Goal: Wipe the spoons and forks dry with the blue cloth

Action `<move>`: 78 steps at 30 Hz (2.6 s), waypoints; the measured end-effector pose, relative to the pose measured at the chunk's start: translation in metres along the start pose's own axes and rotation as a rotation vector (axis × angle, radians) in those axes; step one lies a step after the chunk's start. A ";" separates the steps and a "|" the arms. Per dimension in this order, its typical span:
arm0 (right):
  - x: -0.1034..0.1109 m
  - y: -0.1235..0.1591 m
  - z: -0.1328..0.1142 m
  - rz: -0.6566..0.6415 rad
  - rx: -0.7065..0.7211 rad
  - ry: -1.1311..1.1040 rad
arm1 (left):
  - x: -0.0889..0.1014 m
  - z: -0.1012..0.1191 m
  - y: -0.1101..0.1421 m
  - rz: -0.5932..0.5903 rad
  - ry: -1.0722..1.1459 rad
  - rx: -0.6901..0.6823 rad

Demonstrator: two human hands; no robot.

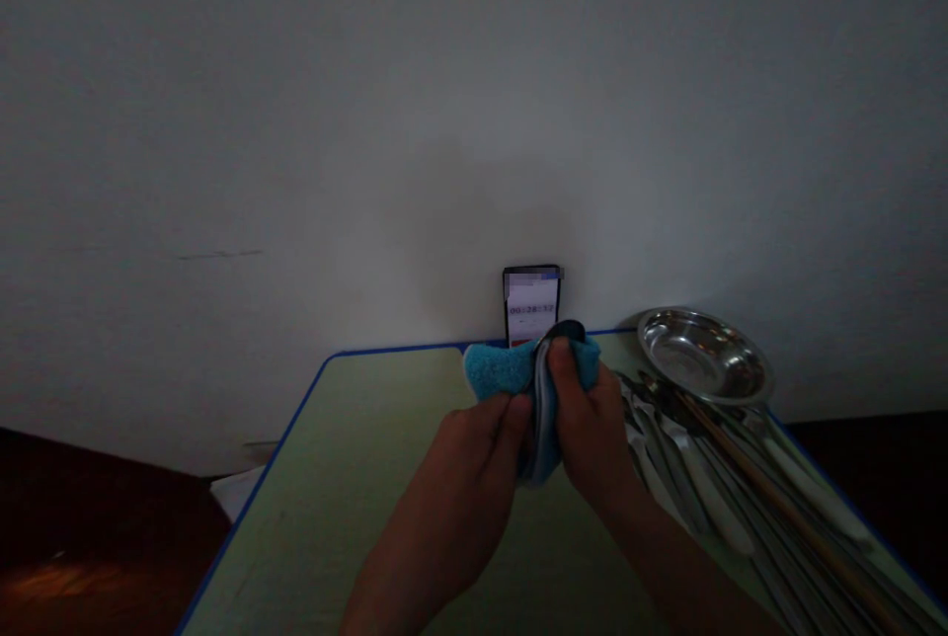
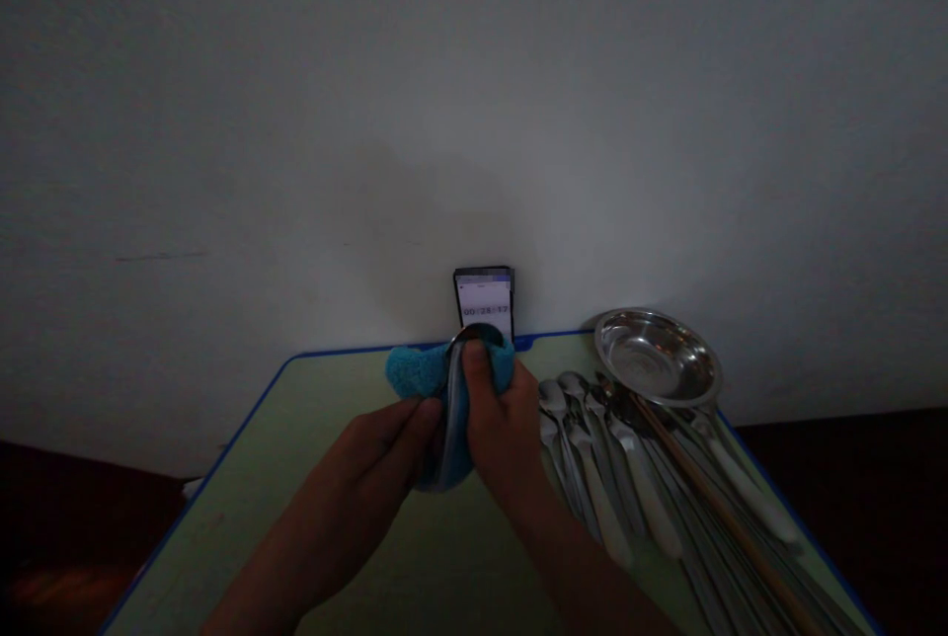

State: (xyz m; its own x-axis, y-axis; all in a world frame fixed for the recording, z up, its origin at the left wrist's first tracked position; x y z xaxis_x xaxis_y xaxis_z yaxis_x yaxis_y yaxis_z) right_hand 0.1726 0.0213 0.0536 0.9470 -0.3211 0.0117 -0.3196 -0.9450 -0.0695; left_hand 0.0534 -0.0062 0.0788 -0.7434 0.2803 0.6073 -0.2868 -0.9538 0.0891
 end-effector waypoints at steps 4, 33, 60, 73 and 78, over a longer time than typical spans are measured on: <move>0.009 -0.006 -0.009 0.022 0.086 0.128 | -0.001 -0.002 0.002 -0.014 0.040 -0.021; -0.003 -0.016 0.012 -0.105 0.236 -0.036 | -0.050 -0.070 -0.010 -0.180 0.360 -0.005; -0.050 0.011 0.101 -0.419 -0.286 -0.384 | -0.010 -0.118 0.014 0.088 -0.033 -0.043; -0.049 0.010 0.120 -0.193 -0.292 -0.215 | -0.020 -0.126 0.011 0.007 0.176 -0.074; -0.051 0.012 0.114 -0.280 -0.306 -0.317 | -0.020 -0.129 0.010 0.003 0.266 -0.033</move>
State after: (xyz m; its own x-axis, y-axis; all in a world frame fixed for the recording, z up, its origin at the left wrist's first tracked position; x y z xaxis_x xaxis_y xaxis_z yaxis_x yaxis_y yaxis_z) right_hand 0.1244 0.0333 -0.0618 0.9461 -0.0636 -0.3175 -0.0029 -0.9822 0.1879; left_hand -0.0130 -0.0073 -0.0343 -0.8758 0.3000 0.3781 -0.3006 -0.9519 0.0590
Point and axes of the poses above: each hand's wrist, its own y-axis away from the middle knuckle, its own x-axis out of the back of the hand, z = x × y, the point moved 5 cm from there along -y, towards the middle knuckle, and after that the axes turned 1 degree about -x, right-handed, at the moved point
